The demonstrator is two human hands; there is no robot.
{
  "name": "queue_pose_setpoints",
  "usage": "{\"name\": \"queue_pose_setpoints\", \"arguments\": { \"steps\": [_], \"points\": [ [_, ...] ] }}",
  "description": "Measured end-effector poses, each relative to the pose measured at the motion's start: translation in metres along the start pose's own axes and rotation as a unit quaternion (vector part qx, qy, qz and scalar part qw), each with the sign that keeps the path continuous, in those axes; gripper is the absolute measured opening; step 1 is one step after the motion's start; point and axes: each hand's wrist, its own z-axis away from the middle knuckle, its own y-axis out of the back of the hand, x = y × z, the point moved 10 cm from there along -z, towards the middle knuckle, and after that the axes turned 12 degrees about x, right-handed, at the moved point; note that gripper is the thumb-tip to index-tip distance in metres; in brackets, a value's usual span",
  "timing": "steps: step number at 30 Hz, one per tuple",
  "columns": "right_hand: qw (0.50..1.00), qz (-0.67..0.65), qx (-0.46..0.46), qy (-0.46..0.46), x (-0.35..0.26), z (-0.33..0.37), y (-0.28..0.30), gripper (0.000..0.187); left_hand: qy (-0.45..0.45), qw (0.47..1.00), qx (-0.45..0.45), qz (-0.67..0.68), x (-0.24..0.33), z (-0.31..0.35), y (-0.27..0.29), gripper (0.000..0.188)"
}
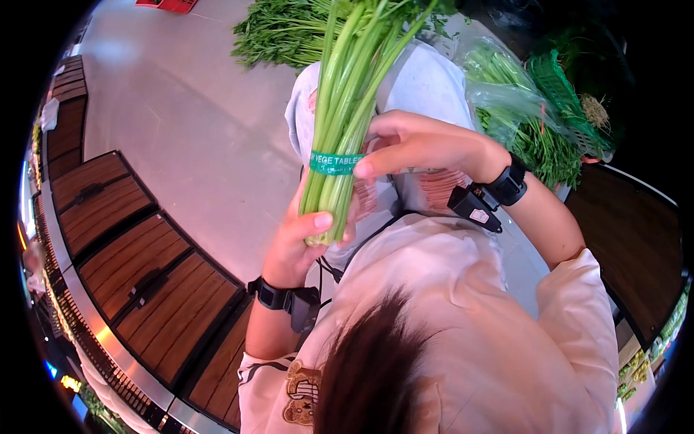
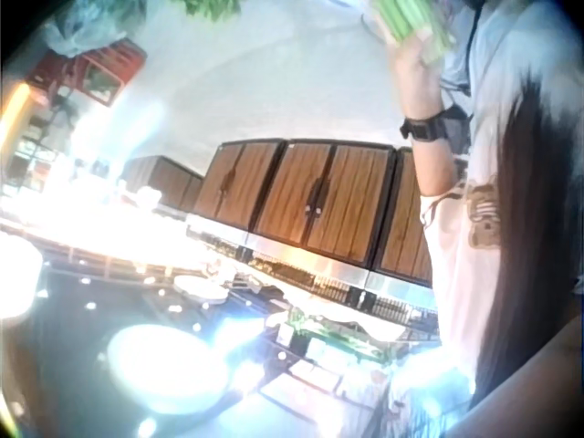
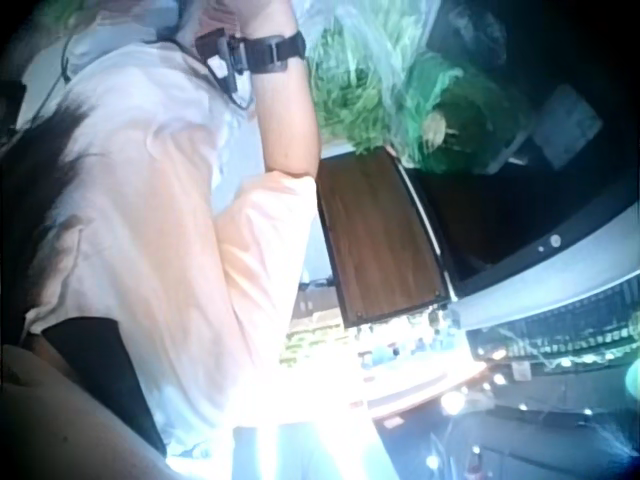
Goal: The person bundles stalks of celery by hand, wrapping green adhesive tape around several stalks and pressing it to secure the bunch, then placing the finished bundles onto the floor.
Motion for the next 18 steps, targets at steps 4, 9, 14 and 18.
{"name": "queue_pose_setpoints", "arguments": {
  "steps": [4, 9, 14, 18],
  "points": [
    [0.998, -0.060, 0.005, 0.013, 0.021, -0.015, -0.010, 0.035, 0.011, 0.999, 0.033, -0.028, 0.005, 0.009, 0.008, 0.072],
    [0.995, -0.076, 0.055, 0.028, 0.029, -0.024, -0.009, 0.034, -0.208, 0.781, 0.197, -0.554, 0.053, 0.028, 0.006, 0.068],
    [0.995, -0.028, 0.089, 0.045, 0.017, -0.022, -0.018, 0.041, -0.169, 0.689, 0.271, -0.650, 0.062, 0.020, 0.018, 0.054],
    [0.990, 0.042, 0.112, 0.070, 0.000, -0.015, -0.016, 0.045, -0.110, 0.887, 0.201, -0.400, 0.050, 0.016, 0.038, 0.044]
  ]
}}
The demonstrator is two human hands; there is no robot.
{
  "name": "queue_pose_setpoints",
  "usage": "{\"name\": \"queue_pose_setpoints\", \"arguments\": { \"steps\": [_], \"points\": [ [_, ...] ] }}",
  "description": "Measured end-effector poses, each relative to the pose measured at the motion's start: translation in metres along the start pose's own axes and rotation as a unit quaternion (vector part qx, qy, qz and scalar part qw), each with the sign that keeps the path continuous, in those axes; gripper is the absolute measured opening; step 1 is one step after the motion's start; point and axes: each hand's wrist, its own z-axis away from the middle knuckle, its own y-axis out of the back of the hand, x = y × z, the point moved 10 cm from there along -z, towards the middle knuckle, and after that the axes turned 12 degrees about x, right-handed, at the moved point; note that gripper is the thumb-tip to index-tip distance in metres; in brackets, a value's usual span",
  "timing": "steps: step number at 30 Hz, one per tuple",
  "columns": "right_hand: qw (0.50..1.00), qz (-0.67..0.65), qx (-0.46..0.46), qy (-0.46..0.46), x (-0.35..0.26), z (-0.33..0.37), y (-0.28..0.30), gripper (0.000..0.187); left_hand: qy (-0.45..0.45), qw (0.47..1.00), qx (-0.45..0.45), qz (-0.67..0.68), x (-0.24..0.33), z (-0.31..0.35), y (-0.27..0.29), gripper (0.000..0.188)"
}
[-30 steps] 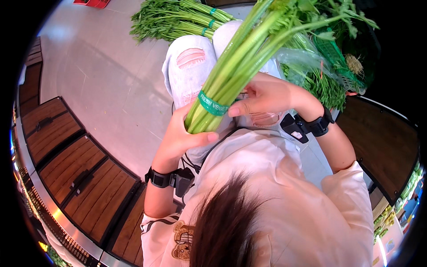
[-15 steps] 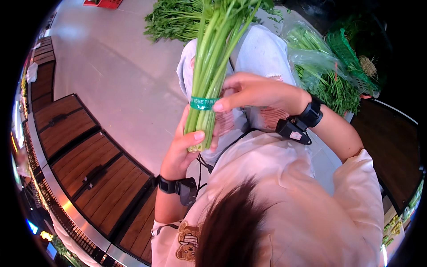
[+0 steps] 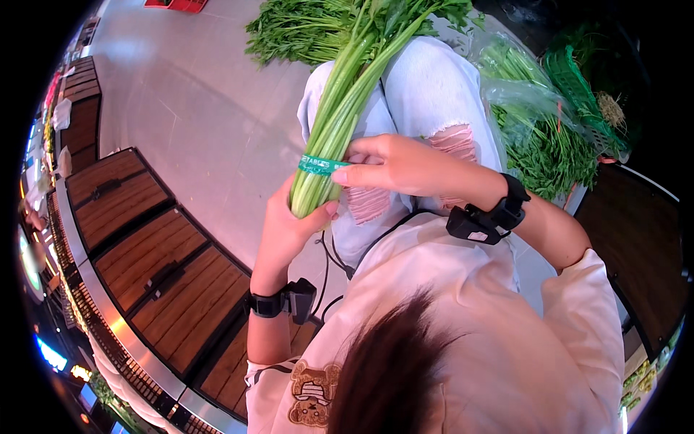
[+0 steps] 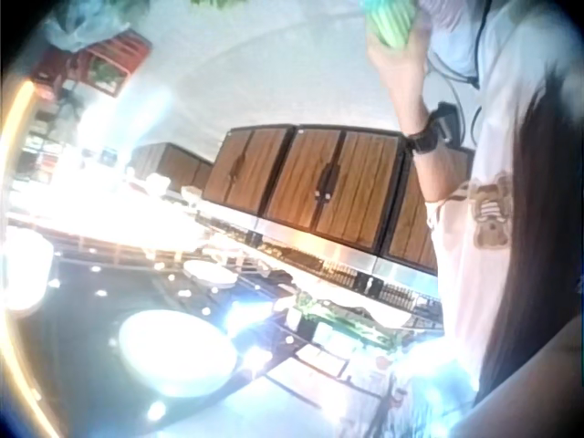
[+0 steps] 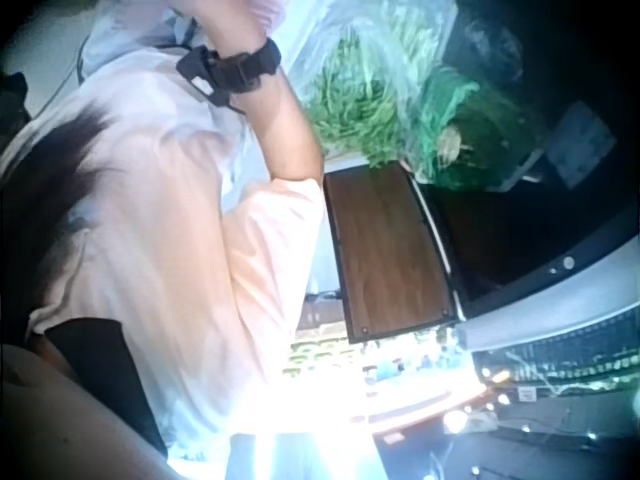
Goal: The person bundles stalks of celery by hand, wrapping green adhesive tape around several stalks and pressing it to secure the bunch, then placing the finished bundles onto the floor.
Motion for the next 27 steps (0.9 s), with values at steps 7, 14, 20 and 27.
{"name": "queue_pose_setpoints", "arguments": {
  "steps": [7, 14, 20, 27],
  "points": [
    [0.990, 0.124, -0.035, -0.062, 0.002, 0.015, 0.016, 0.050, 0.010, 0.980, -0.035, 0.196, 0.002, 0.012, -0.008, 0.047],
    [0.992, 0.016, -0.087, -0.094, -0.003, 0.015, 0.011, 0.057, 0.011, 0.962, -0.050, 0.267, 0.006, 0.014, -0.030, 0.059],
    [0.986, 0.065, -0.152, 0.006, -0.012, 0.005, 0.005, 0.046, 0.019, 0.931, -0.137, 0.337, -0.001, 0.020, -0.035, 0.064],
    [0.978, -0.133, -0.161, 0.002, -0.011, 0.015, -0.017, 0.038, 0.072, 0.924, -0.217, 0.308, -0.015, 0.026, -0.036, 0.064]
  ]
}}
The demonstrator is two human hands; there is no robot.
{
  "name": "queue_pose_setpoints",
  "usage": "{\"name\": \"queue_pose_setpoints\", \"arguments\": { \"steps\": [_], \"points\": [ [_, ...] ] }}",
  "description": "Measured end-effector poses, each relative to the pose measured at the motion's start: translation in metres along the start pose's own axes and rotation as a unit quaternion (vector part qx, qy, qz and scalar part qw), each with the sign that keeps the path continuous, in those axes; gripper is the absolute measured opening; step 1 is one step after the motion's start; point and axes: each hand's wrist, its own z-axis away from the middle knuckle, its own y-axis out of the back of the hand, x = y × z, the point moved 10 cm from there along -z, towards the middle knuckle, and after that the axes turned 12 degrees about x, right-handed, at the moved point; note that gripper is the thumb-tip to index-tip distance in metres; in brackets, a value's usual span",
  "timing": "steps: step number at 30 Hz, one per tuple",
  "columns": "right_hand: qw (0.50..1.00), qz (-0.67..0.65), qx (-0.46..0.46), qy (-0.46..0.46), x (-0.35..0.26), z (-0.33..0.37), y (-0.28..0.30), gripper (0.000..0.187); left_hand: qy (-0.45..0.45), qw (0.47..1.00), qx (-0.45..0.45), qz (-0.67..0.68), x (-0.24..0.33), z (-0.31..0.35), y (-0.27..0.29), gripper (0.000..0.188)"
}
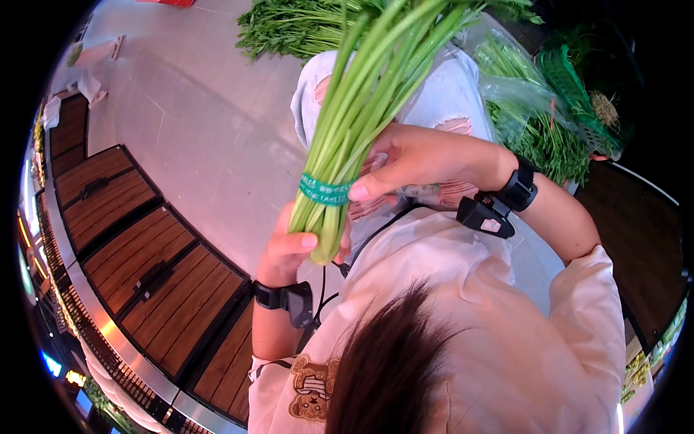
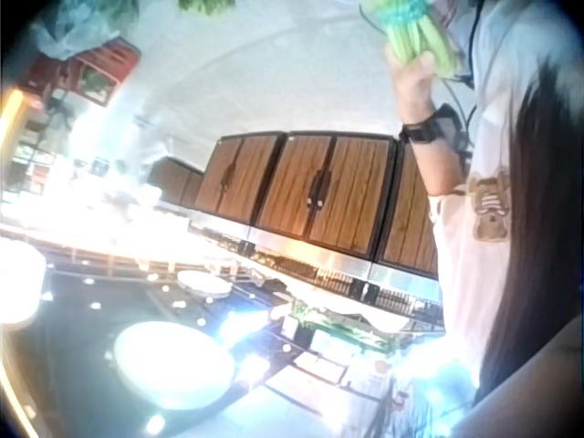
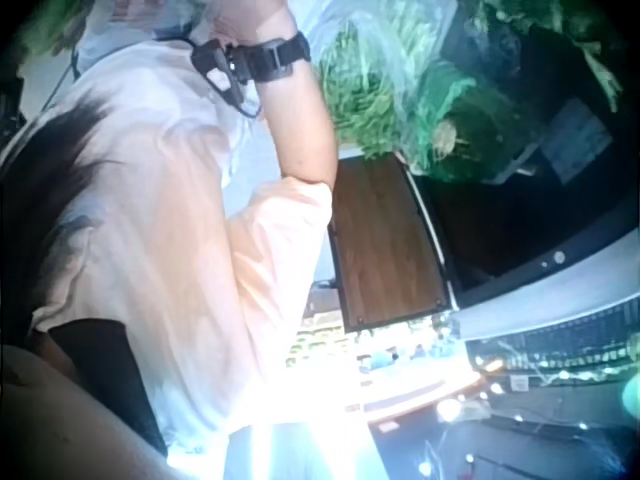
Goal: The person bundles stalks of celery by hand, wrapping green adhesive tape around several stalks and pressing it to secure the bunch, then placing the finished bundles onto the floor.
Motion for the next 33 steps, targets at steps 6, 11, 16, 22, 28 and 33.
{"name": "queue_pose_setpoints", "arguments": {
  "steps": [6, 11, 16, 22, 28, 33],
  "points": [
    [0.986, 0.009, 0.113, -0.118, 0.033, 0.008, 0.023, 0.030, -0.146, 0.891, 0.220, -0.368, 0.054, 0.009, 0.009, 0.072],
    [0.983, 0.044, 0.126, -0.125, 0.032, 0.001, 0.024, 0.039, -0.316, 0.561, 0.284, -0.710, 0.083, 0.020, -0.048, 0.076],
    [0.975, 0.133, 0.174, -0.033, 0.032, 0.001, 0.029, 0.044, -0.201, 0.798, 0.258, -0.506, 0.063, -0.009, 0.008, 0.057],
    [0.989, 0.066, 0.132, -0.006, 0.014, 0.014, 0.015, 0.047, -0.072, 0.964, 0.184, -0.178, 0.029, -0.014, 0.004, 0.060],
    [0.999, -0.039, 0.017, -0.014, 0.008, 0.019, -0.005, 0.047, -0.071, 0.985, 0.148, -0.046, 0.019, -0.014, -0.012, 0.065],
    [0.997, 0.016, 0.065, 0.048, 0.003, 0.023, 0.006, 0.046, -0.064, 0.997, 0.038, 0.023, 0.015, -0.009, -0.020, 0.059]
  ]
}}
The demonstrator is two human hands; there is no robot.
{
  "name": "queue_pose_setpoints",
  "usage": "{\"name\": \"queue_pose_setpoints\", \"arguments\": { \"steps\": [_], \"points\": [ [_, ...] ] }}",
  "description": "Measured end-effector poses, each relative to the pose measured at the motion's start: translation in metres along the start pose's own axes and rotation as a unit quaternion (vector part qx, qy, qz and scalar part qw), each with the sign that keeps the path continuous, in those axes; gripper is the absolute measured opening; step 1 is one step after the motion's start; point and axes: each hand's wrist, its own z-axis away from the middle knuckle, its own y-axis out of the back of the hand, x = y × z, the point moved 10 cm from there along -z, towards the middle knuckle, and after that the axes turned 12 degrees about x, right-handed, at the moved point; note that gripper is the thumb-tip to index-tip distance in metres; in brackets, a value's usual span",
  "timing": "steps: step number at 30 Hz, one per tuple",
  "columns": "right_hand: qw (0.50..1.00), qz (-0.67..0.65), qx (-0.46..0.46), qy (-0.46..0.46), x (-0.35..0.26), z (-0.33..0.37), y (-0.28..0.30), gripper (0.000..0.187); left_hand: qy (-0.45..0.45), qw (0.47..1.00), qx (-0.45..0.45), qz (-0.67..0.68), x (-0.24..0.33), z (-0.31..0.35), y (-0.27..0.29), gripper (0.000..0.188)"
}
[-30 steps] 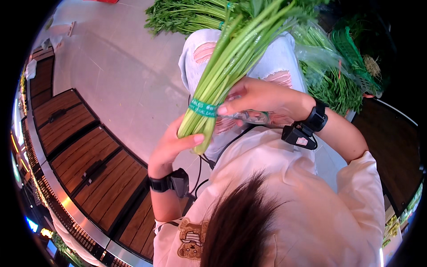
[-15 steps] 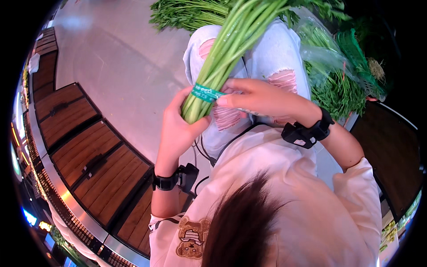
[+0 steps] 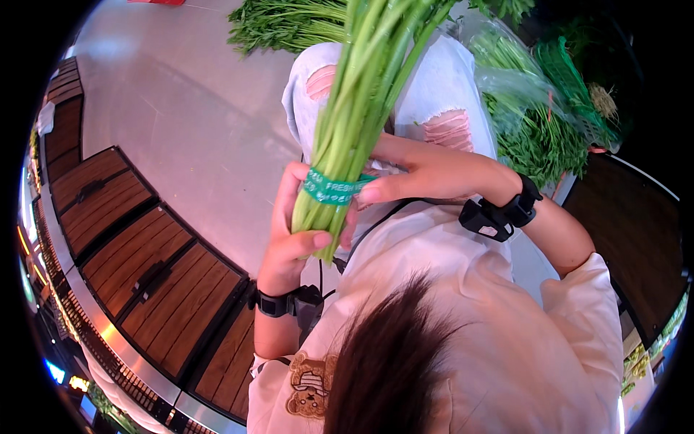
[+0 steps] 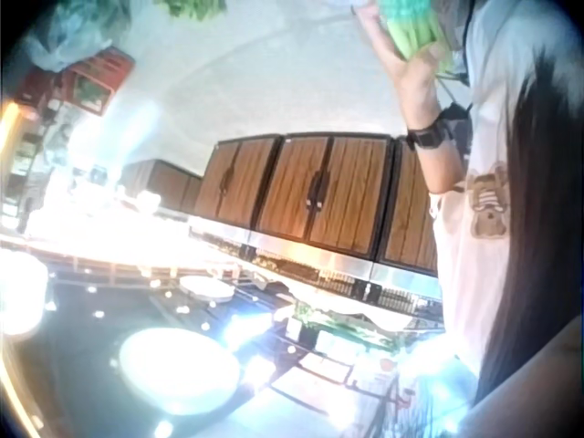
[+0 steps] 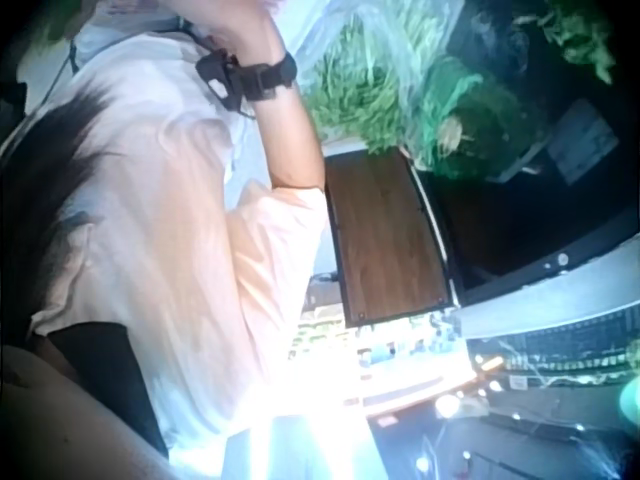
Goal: The person bundles stalks of celery by hand, wrapping green adhesive tape around several stalks and pressing it to secure the bunch, then placing the finished bundles onto the floor.
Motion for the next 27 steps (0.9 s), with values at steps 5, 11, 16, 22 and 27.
{"name": "queue_pose_setpoints", "arguments": {
  "steps": [5, 11, 16, 22, 27],
  "points": [
    [0.997, 0.052, 0.035, 0.039, 0.001, 0.002, 0.005, 0.048, 0.004, 0.999, -0.033, 0.038, 0.000, 0.001, -0.009, 0.063],
    [0.996, -0.092, 0.001, -0.019, 0.001, -0.007, -0.005, 0.043, 0.037, 0.993, -0.068, 0.092, -0.005, 0.000, -0.014, 0.067],
    [0.984, -0.127, 0.117, -0.045, 0.022, -0.010, 0.020, 0.041, -0.110, 0.924, 0.148, -0.334, 0.025, 0.001, 0.030, 0.069],
    [0.992, -0.053, 0.112, -0.015, 0.038, -0.019, 0.000, 0.044, -0.150, 0.773, 0.189, -0.587, 0.032, -0.011, -0.003, 0.067],
    [0.979, 0.144, 0.140, -0.041, 0.045, -0.003, 0.018, 0.041, -0.078, 0.938, 0.108, -0.320, 0.009, -0.022, 0.014, 0.055]
  ]
}}
